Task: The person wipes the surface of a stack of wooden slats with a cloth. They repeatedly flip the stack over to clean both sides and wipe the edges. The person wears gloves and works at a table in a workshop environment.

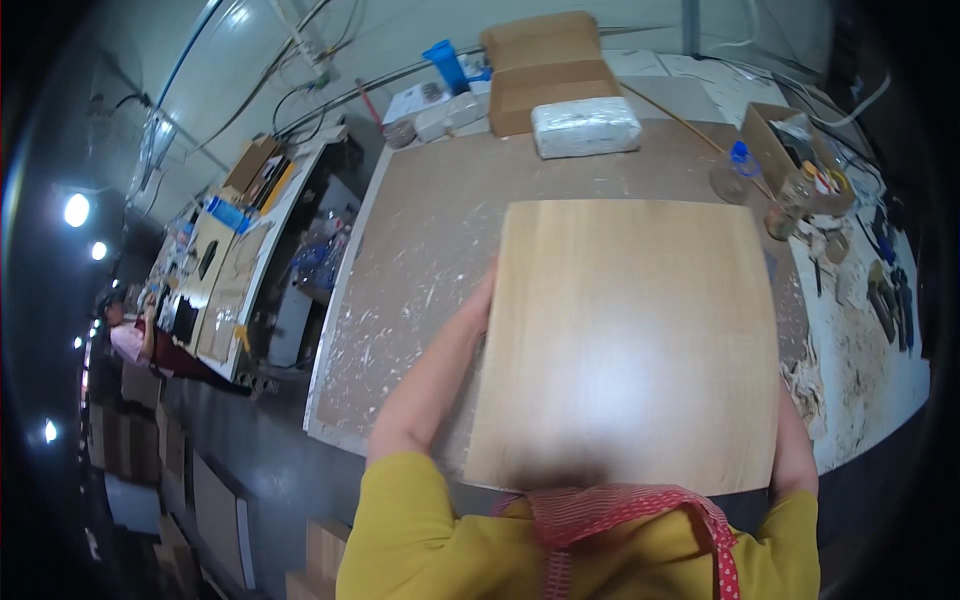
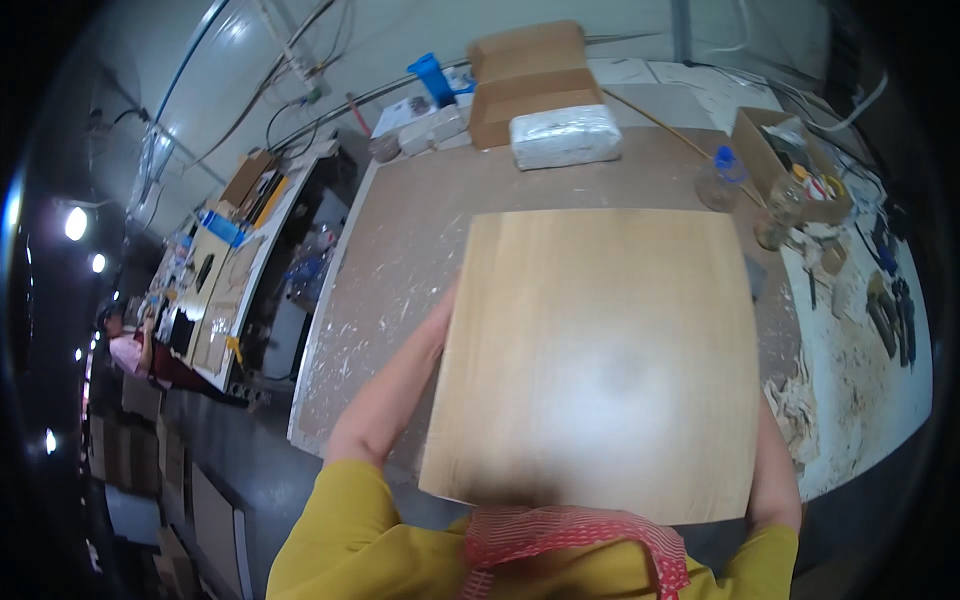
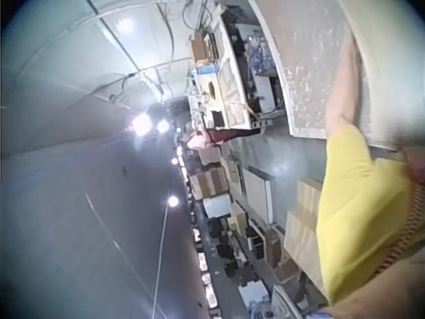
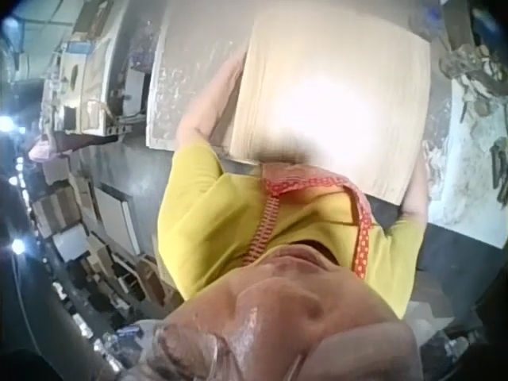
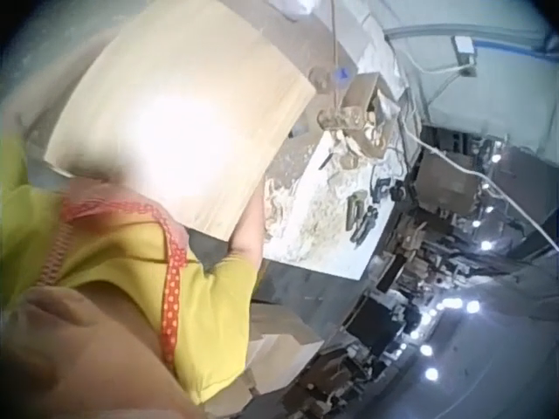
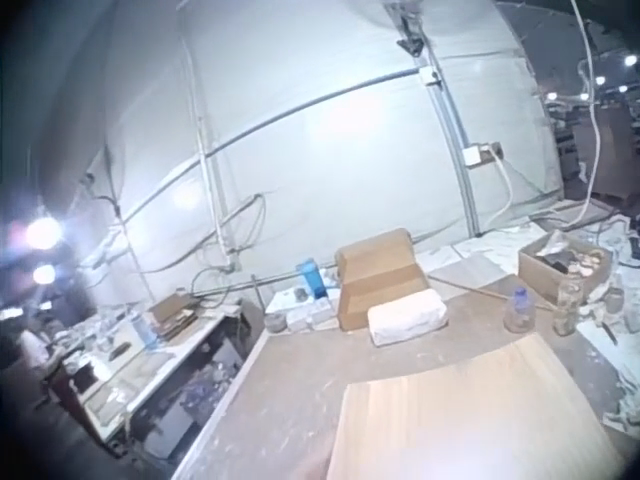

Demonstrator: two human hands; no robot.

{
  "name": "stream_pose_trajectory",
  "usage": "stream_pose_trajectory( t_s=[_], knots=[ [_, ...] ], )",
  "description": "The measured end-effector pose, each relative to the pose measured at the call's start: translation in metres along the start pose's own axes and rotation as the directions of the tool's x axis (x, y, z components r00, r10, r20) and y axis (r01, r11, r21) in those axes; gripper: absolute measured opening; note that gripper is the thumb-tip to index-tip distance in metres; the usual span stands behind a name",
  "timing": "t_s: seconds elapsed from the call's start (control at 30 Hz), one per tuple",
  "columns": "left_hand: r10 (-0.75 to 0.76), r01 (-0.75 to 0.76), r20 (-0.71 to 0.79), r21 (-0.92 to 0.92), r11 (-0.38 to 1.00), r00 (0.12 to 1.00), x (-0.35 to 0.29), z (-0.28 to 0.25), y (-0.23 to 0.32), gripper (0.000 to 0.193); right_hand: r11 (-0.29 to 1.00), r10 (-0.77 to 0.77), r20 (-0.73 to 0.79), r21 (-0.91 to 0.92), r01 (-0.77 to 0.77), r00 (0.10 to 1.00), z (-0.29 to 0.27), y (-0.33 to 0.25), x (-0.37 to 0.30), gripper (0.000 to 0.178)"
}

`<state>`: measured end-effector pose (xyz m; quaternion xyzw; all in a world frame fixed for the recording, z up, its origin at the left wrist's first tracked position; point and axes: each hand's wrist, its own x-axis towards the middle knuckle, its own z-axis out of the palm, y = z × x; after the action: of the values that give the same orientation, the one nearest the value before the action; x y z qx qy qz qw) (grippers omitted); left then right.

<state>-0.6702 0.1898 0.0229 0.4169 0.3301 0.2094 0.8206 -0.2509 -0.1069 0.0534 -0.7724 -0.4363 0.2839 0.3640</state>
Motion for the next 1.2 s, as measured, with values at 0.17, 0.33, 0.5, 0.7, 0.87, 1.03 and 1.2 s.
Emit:
stream_pose_trajectory(
  t_s=[0.17, 0.33, 0.5, 0.7, 0.87, 1.03, 1.2],
  knots=[
    [-0.007, 0.008, 0.007, -0.041, 0.999, 1.000, 0.020, -0.001, 0.001, 0.072, 0.999, 0.045, -0.003, -0.015, -0.045, 0.999, -0.002, 0.005, -0.002, 0.040],
    [0.036, -0.038, -0.095, -0.017, 0.999, 0.995, -0.013, 0.011, -0.033, 0.065, 0.996, 0.085, -0.033, -0.028, -0.086, 0.996, -0.007, 0.010, -0.023, 0.040],
    [-0.005, -0.005, -0.184, -0.054, 0.999, 0.983, -0.092, 0.036, -0.054, 0.060, 0.997, 0.051, -0.005, -0.052, -0.051, 0.999, 0.001, 0.003, -0.025, 0.041],
    [-0.111, 0.094, -0.227, -0.084, 0.992, 0.968, -0.114, 0.044, -0.064, 0.062, 0.999, 0.017, 0.044, -0.041, -0.015, 0.999, 0.016, 0.001, -0.028, 0.043],
    [-0.055, 0.082, -0.264, 0.094, 0.992, 0.963, -0.131, 0.045, -0.058, 0.062, 0.999, 0.041, 0.056, -0.001, -0.041, 0.998, 0.026, 0.006, -0.035, 0.044],
    [-0.010, 0.048, -0.230, 0.160, 0.986, 0.973, -0.051, 0.029, -0.016, 0.063, 0.999, 0.028, 0.093, 0.032, -0.031, 0.995, 0.041, 0.008, -0.045, 0.046],
    [-0.040, 0.074, -0.183, 0.179, 0.981, 0.982, -0.005, 0.023, 0.000, 0.063, 0.997, 0.053, 0.092, 0.051, -0.057, 0.994, 0.043, 0.017, -0.071, 0.048]
  ],
)
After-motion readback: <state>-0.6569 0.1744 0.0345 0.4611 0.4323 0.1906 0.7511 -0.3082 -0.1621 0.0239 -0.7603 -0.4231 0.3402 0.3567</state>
